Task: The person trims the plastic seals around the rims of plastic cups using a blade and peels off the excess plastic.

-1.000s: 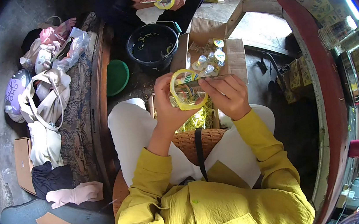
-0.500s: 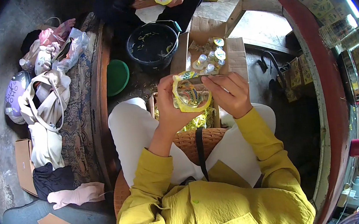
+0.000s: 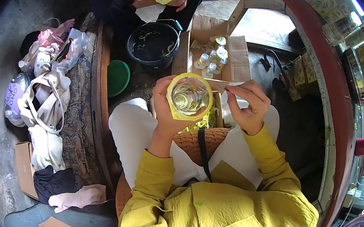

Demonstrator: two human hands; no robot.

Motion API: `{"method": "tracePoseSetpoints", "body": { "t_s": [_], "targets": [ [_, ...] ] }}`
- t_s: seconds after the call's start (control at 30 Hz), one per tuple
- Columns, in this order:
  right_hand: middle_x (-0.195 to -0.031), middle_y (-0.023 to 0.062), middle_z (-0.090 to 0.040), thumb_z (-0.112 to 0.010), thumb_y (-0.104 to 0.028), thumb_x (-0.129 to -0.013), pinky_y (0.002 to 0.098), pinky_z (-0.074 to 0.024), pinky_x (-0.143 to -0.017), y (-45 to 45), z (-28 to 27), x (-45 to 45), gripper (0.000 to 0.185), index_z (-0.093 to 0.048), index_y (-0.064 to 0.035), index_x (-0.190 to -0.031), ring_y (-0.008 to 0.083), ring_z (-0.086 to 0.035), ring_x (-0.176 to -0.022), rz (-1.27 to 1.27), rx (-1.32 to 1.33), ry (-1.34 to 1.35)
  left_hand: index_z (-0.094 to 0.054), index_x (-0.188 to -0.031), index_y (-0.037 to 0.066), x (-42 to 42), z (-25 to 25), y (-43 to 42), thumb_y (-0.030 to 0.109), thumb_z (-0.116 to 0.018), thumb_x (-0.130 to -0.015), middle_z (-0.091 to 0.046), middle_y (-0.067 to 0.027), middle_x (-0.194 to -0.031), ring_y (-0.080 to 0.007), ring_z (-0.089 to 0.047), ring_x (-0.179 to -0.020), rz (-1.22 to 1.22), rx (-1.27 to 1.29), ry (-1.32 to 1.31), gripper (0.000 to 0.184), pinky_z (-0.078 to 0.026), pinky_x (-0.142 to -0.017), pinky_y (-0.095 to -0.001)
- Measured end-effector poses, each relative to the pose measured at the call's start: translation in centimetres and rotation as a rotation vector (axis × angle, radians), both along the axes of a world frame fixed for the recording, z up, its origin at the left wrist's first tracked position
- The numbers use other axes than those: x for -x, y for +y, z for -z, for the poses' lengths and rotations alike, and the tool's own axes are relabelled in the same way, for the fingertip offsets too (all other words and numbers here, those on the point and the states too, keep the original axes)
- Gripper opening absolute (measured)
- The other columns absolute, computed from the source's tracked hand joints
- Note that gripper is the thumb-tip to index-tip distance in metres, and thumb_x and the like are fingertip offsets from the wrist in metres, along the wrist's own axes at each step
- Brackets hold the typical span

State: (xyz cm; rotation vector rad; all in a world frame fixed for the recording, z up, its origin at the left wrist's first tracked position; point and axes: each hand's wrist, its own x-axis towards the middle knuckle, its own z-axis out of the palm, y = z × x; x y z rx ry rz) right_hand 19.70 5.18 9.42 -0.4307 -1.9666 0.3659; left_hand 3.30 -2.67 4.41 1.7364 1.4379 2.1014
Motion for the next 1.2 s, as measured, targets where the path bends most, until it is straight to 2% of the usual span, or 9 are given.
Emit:
{"method": "tracePoseSetpoints", "body": {
  "t_s": [0.13, 0.3, 0.5, 0.6, 0.7, 0.93, 1.03, 1.2],
  "targets": [
    [-0.07, 0.0049, -0.057, -0.064, 0.007, -0.058, 0.0273, -0.0428, -0.051, -0.5, -0.6, -0.5, 0.025, -0.066, -0.004, -0.08, 0.0183, -0.053, -0.058, 0.026, -0.135, -0.092, -0.027, -0.113, 0.005, 0.0, 0.3, 0.1, 0.015, -0.085, -0.048, -0.041, -0.0157, -0.111, -0.0228, -0.051, -0.099, 0.11, -0.06, -0.065, 0.087, -0.045, -0.085, -0.0325],
    [-0.072, 0.0021, -0.057, -0.065, 0.004, -0.058, 0.0274, -0.0417, -0.049, -0.8, -1.5, -0.5, 0.024, -0.066, -0.0048, -0.08, 0.0162, -0.052, -0.059, 0.064, -0.357, -0.226, -0.026, -0.111, 0.006, -0.1, 0.3, 0.4, 0.011, -0.085, -0.049, -0.044, -0.0171, -0.11, -0.0238, -0.054, -0.097, 0.085, -0.091, -0.029, 0.085, -0.046, -0.085, -0.0339],
    [-0.073, 0.0011, -0.057, -0.064, -0.002, -0.059, 0.0262, -0.042, -0.05, -0.3, -1.9, -0.8, 0.022, -0.066, -0.0042, -0.081, 0.0149, -0.051, -0.061, 0.067, -0.436, -0.33, -0.028, -0.111, 0.006, -0.1, 0.2, 0.0, 0.009, -0.084, -0.049, -0.048, -0.0161, -0.108, -0.0226, -0.056, -0.094, 0.043, -0.004, -0.029, 0.084, -0.047, -0.084, -0.0337],
    [-0.07, 0.0018, -0.056, -0.067, 0.005, -0.058, 0.0271, -0.0398, -0.05, -0.1, -2.1, -1.0, 0.025, -0.066, -0.003, -0.082, 0.0158, -0.051, -0.059, 0.034, -0.432, -0.35, -0.029, -0.112, 0.005, -0.2, 0.5, 0.0, 0.01, -0.085, -0.049, -0.049, -0.0152, -0.107, -0.0217, -0.056, -0.094, 0.037, 0.029, -0.072, 0.084, -0.047, -0.083, -0.0332],
    [-0.074, 0.001, -0.057, -0.063, -0.005, -0.06, 0.0259, -0.0425, -0.051, 0.2, -2.2, -1.2, 0.024, -0.065, -0.0038, -0.084, 0.0142, -0.051, -0.061, 0.04, -0.477, -0.397, -0.029, -0.112, 0.005, -0.3, 0.5, 0.0, 0.01, -0.085, -0.049, -0.051, -0.0146, -0.106, -0.0212, -0.056, -0.094, 0.024, 0.036, -0.09, 0.084, -0.047, -0.083, -0.0329],
    [-0.074, 0.0014, -0.057, -0.062, -0.004, -0.061, 0.0261, -0.043, -0.052, -0.2, -1.6, -0.9, 0.025, -0.065, -0.0031, -0.086, 0.0144, -0.051, -0.06, 0.079, -0.46, -0.412, -0.029, -0.114, 0.004, -0.6, 0.4, -0.2, 0.008, -0.084, -0.05, -0.051, -0.0143, -0.107, -0.0205, -0.056, -0.095, 0.003, 0.104, -0.147, 0.085, -0.047, -0.083, -0.0322],
    [-0.074, 0.0016, -0.057, -0.062, -0.003, -0.061, 0.0263, -0.0433, -0.052, 0.0, -1.0, -0.6, 0.025, -0.065, -0.003, -0.086, 0.0146, -0.051, -0.06, 0.086, -0.437, -0.41, -0.038, -0.11, 0.002, -0.7, 0.1, 0.1, 0.02, -0.086, -0.049, -0.057, -0.0133, -0.099, -0.0195, -0.059, -0.089, -0.025, 0.096, -0.247, 0.079, -0.047, -0.079, -0.0294],
    [-0.07, 0.0012, -0.054, -0.063, -0.002, -0.062, 0.0268, -0.0434, -0.051, 0.7, -0.2, -0.1, 0.021, -0.064, -0.0022, -0.083, 0.0151, -0.051, -0.059, 0.061, -0.403, -0.396, -0.038, -0.11, 0.001, -0.5, 0.0, 0.3, 0.016, -0.084, -0.05, -0.057, -0.013, -0.098, -0.0188, -0.059, -0.091, -0.004, 0.164, -0.252, 0.077, -0.047, -0.08, -0.0292]
  ]
}}
